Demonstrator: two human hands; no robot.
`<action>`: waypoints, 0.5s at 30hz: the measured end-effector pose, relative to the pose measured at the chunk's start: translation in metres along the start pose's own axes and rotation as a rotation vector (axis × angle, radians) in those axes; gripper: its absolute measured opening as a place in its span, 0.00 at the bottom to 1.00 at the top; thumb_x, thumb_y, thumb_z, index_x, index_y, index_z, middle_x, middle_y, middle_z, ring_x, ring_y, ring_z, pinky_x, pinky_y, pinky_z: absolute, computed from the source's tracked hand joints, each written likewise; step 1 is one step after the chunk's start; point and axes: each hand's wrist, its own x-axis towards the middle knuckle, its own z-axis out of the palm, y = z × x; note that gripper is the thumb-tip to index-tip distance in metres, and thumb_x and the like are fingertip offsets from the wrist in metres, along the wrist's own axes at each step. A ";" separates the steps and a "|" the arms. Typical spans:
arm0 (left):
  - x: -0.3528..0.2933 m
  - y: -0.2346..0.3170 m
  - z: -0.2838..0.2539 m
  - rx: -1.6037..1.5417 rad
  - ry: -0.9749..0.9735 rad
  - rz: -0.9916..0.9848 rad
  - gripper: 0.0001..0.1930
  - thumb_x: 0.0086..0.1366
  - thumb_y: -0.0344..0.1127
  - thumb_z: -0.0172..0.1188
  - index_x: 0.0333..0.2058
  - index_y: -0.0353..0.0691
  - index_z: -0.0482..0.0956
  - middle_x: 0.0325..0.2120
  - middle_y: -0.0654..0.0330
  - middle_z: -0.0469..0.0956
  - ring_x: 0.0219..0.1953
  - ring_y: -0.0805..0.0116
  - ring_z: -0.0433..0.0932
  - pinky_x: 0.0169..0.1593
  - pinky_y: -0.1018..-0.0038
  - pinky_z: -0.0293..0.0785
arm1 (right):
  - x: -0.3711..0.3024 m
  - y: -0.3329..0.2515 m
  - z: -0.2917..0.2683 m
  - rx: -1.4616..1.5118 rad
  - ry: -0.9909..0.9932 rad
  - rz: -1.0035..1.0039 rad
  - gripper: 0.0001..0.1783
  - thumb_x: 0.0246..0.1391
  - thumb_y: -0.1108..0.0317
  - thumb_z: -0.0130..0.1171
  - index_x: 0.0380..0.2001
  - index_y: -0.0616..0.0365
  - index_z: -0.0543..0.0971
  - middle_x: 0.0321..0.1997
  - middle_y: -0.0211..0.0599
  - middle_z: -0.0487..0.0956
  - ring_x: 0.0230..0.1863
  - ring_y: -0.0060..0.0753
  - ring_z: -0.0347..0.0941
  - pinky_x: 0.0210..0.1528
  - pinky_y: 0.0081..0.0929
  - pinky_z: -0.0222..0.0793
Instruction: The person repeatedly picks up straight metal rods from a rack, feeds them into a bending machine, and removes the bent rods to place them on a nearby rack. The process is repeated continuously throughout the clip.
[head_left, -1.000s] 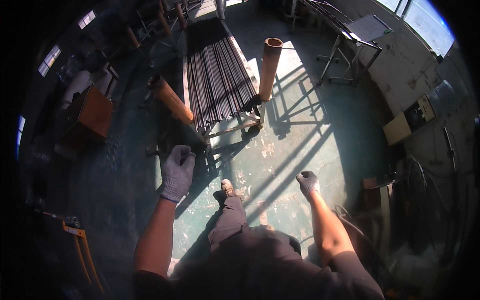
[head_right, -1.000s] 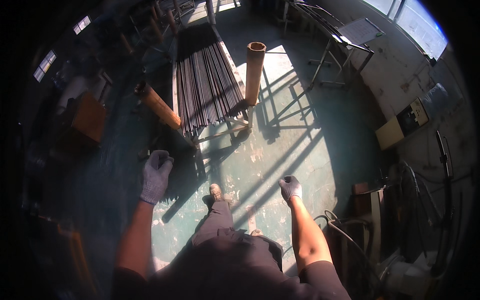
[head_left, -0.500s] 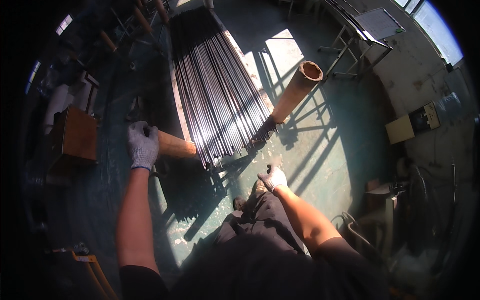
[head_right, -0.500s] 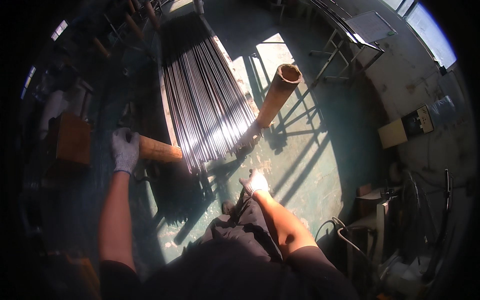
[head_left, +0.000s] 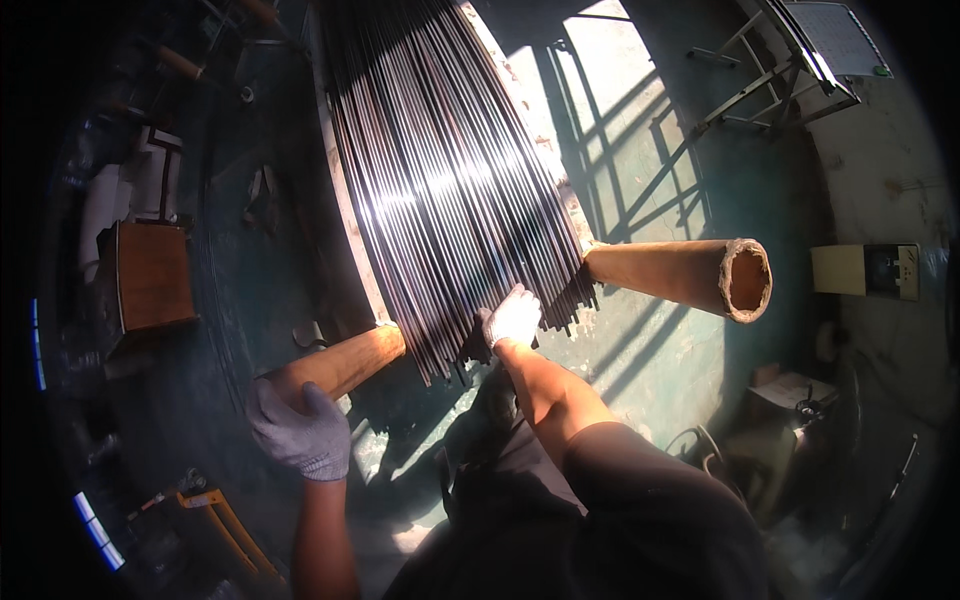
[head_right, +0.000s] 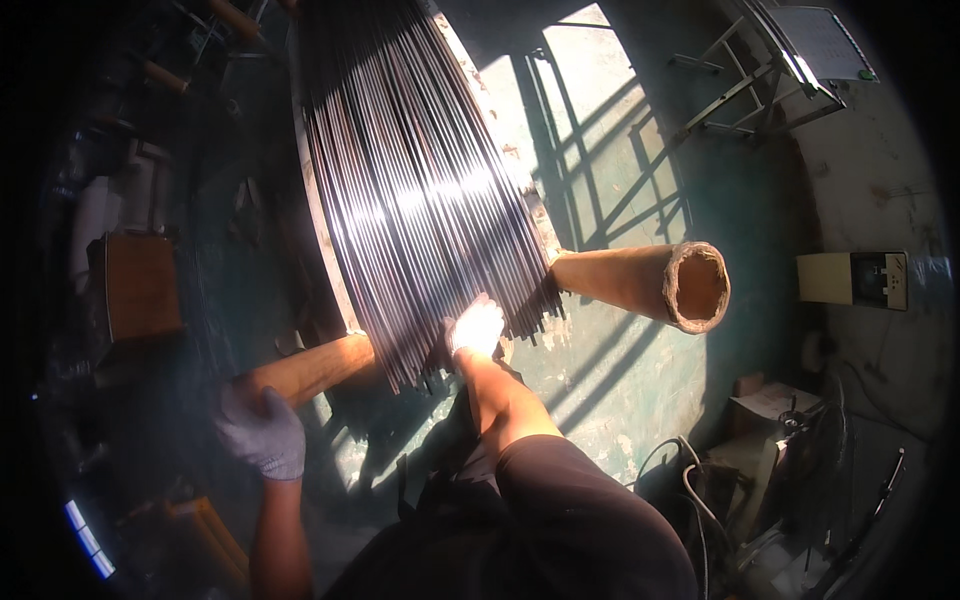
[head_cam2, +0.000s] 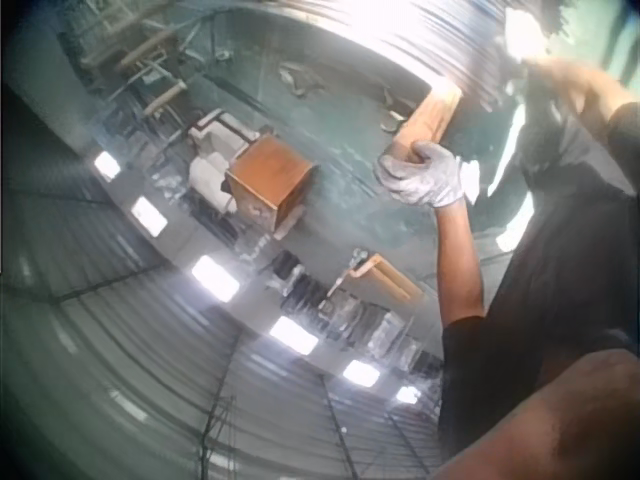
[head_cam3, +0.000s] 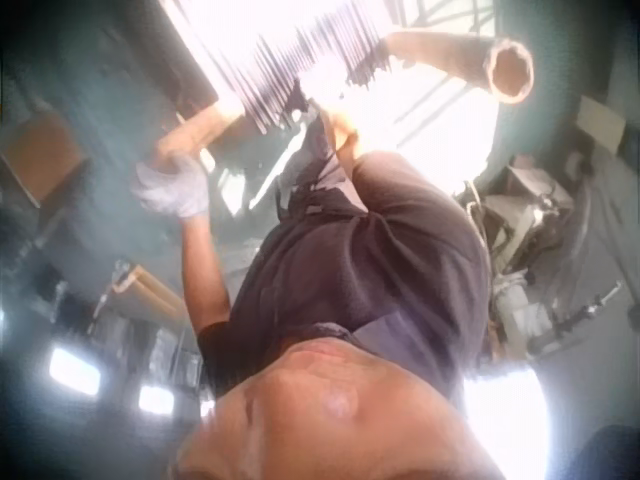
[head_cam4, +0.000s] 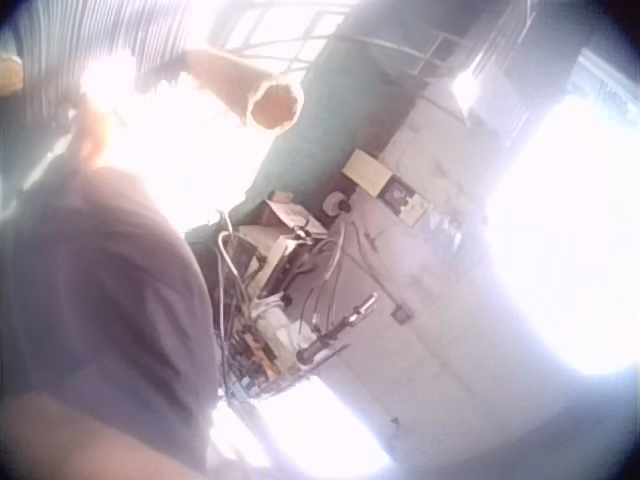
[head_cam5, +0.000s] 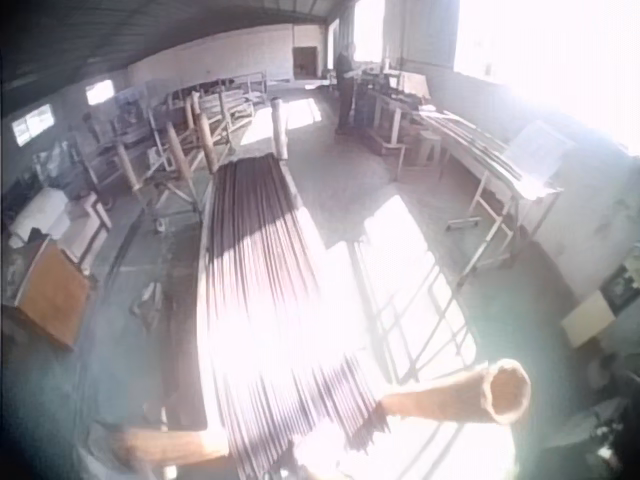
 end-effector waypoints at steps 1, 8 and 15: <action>0.000 0.000 0.005 0.033 -0.014 -0.063 0.34 0.69 0.43 0.71 0.69 0.34 0.74 0.69 0.39 0.73 0.64 0.31 0.79 0.65 0.39 0.78 | 0.000 -0.008 0.000 -0.009 -0.047 -0.002 0.58 0.55 0.41 0.83 0.75 0.69 0.68 0.66 0.52 0.77 0.68 0.54 0.72 0.71 0.50 0.72; 0.005 0.000 0.010 0.123 0.136 0.100 0.32 0.74 0.49 0.68 0.64 0.27 0.77 0.64 0.36 0.77 0.58 0.35 0.84 0.57 0.45 0.84 | -0.010 -0.008 0.010 0.088 -0.159 0.010 0.32 0.61 0.46 0.78 0.52 0.60 0.76 0.51 0.53 0.86 0.55 0.60 0.86 0.58 0.54 0.83; 0.010 0.006 0.005 0.171 0.145 0.112 0.32 0.75 0.52 0.68 0.64 0.28 0.78 0.62 0.37 0.80 0.54 0.36 0.86 0.54 0.46 0.84 | 0.021 0.026 -0.002 0.327 -0.383 -0.003 0.22 0.55 0.55 0.74 0.43 0.65 0.88 0.46 0.61 0.90 0.52 0.64 0.88 0.58 0.49 0.84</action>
